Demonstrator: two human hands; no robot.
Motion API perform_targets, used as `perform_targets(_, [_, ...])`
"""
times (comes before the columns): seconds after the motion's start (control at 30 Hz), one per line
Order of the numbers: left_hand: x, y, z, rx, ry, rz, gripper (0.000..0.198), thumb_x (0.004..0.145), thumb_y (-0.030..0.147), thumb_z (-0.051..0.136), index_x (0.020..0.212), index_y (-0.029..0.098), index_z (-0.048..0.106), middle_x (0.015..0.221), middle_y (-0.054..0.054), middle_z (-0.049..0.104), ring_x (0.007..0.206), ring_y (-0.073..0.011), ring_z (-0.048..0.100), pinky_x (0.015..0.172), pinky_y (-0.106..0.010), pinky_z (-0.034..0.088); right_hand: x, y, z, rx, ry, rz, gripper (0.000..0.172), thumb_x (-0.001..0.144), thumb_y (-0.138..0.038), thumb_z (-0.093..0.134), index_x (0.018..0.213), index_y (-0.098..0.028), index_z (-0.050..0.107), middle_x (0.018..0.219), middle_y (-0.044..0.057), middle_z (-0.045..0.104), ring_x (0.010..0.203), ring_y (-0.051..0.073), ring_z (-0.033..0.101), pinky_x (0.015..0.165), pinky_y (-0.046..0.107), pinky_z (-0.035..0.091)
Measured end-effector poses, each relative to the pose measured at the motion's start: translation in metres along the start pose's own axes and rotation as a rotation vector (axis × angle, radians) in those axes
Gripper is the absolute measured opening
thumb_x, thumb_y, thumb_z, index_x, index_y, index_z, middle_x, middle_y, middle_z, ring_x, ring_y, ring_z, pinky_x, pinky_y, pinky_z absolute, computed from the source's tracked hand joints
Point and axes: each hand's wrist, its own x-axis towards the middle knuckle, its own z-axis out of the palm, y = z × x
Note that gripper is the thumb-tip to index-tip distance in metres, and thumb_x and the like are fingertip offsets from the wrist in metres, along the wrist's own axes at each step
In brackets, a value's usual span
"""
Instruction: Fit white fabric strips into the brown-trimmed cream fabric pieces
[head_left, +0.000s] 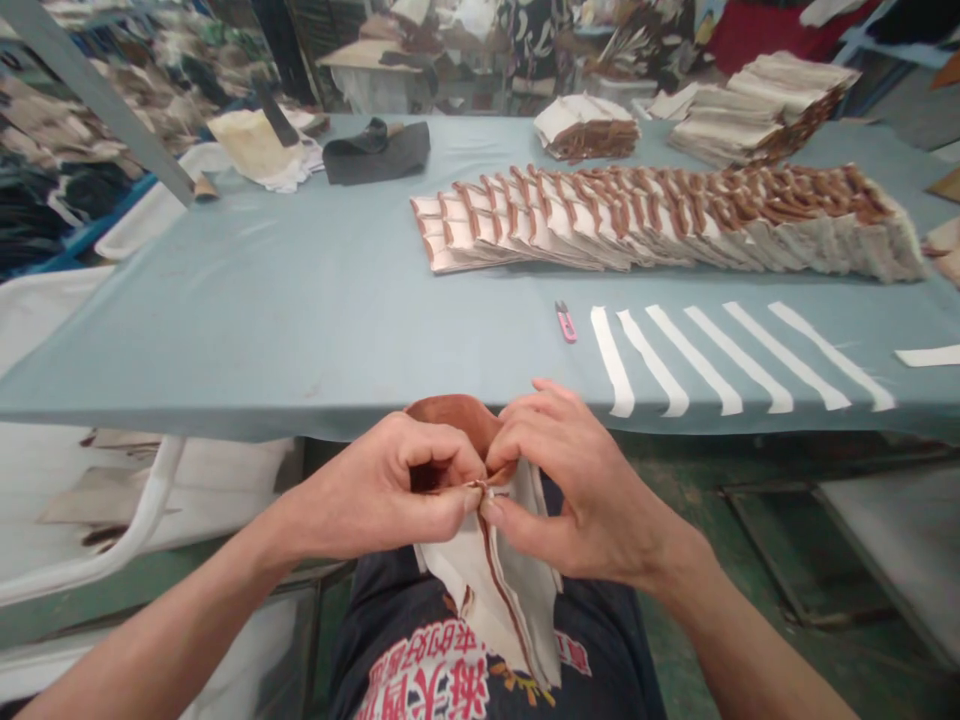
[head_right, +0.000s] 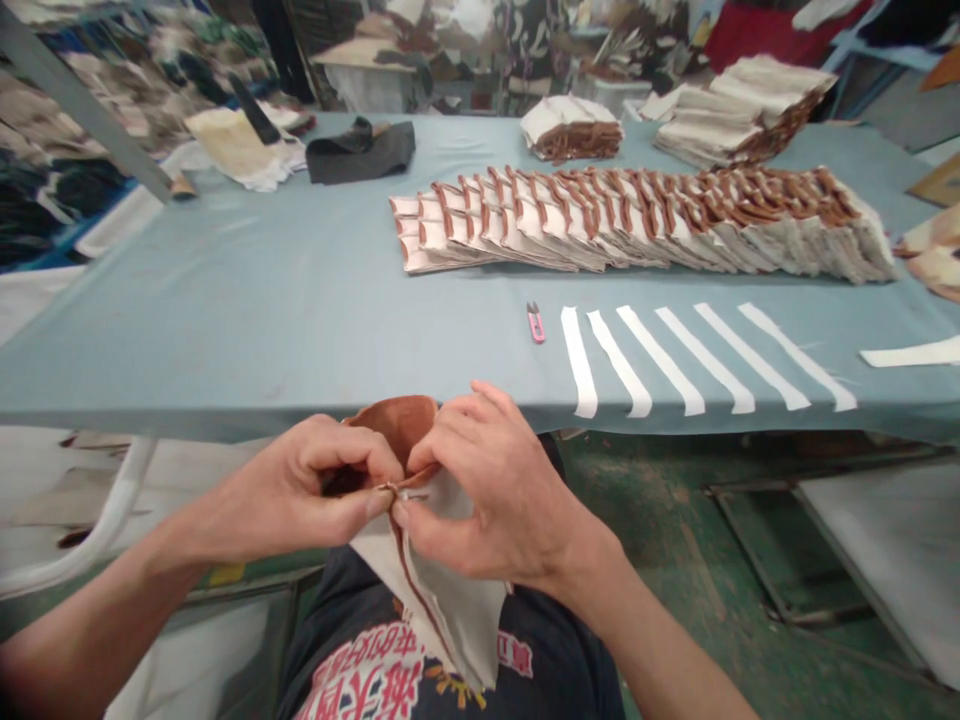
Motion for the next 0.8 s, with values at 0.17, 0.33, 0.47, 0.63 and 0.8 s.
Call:
perform_targets(0.17, [-0.001,0.0,-0.008,0.097,-0.04,0.009,0.015,0.073,0.001,0.055,0.072,0.015,0.059,0.063,0.008,0.047,0.056,-0.0059,0.037,0.049,-0.019,0.028,0.011,0.001,-0.002,0.07,-0.071,-0.08,0.006,0.08,-0.017,0.06,0.079,-0.022,0.057,0.076,-0.001,0.067,0.076,0.018,0.062,0.096,0.041,0.046])
perform_targets(0.33, [0.002,0.007,-0.006,0.322,0.068,0.19,0.02,0.072,0.001,0.053,0.065,0.018,0.046,0.061,0.009,0.038,0.055,-0.0066,0.032,0.051,-0.023,0.024,0.014,0.0,-0.001,0.098,-0.094,-0.015,0.009,0.082,-0.013,0.057,0.078,-0.021,0.058,0.075,0.001,0.069,0.073,0.017,0.061,0.071,0.03,0.043])
perform_targets(0.47, [0.002,0.004,-0.001,0.427,0.143,0.279,0.023,0.078,0.002,0.05,0.067,0.02,0.04,0.063,0.007,0.039,0.056,-0.0081,0.033,0.053,-0.025,0.025,0.014,-0.002,0.0,0.015,-0.124,0.069,0.007,0.082,-0.018,0.059,0.075,-0.02,0.059,0.074,0.002,0.071,0.069,0.017,0.063,0.068,0.03,0.041])
perform_targets(0.63, [-0.002,0.002,-0.002,0.458,0.144,0.293,0.023,0.091,0.004,0.051,0.073,0.019,0.049,0.067,0.005,0.051,0.06,-0.0088,0.045,0.057,-0.023,0.033,0.016,-0.005,-0.006,-0.006,-0.157,0.106,0.007,0.084,-0.019,0.06,0.078,-0.019,0.062,0.077,0.002,0.074,0.07,0.017,0.066,0.068,0.029,0.04])
perform_targets(0.8, [-0.007,0.004,-0.001,0.474,0.208,0.322,0.02,0.096,0.007,0.053,0.08,0.018,0.057,0.073,0.002,0.061,0.064,-0.0096,0.053,0.059,-0.022,0.039,0.02,-0.012,-0.012,-0.075,-0.163,0.132,0.011,0.084,-0.021,0.057,0.073,-0.02,0.058,0.071,0.002,0.071,0.065,0.017,0.063,0.063,0.03,0.036])
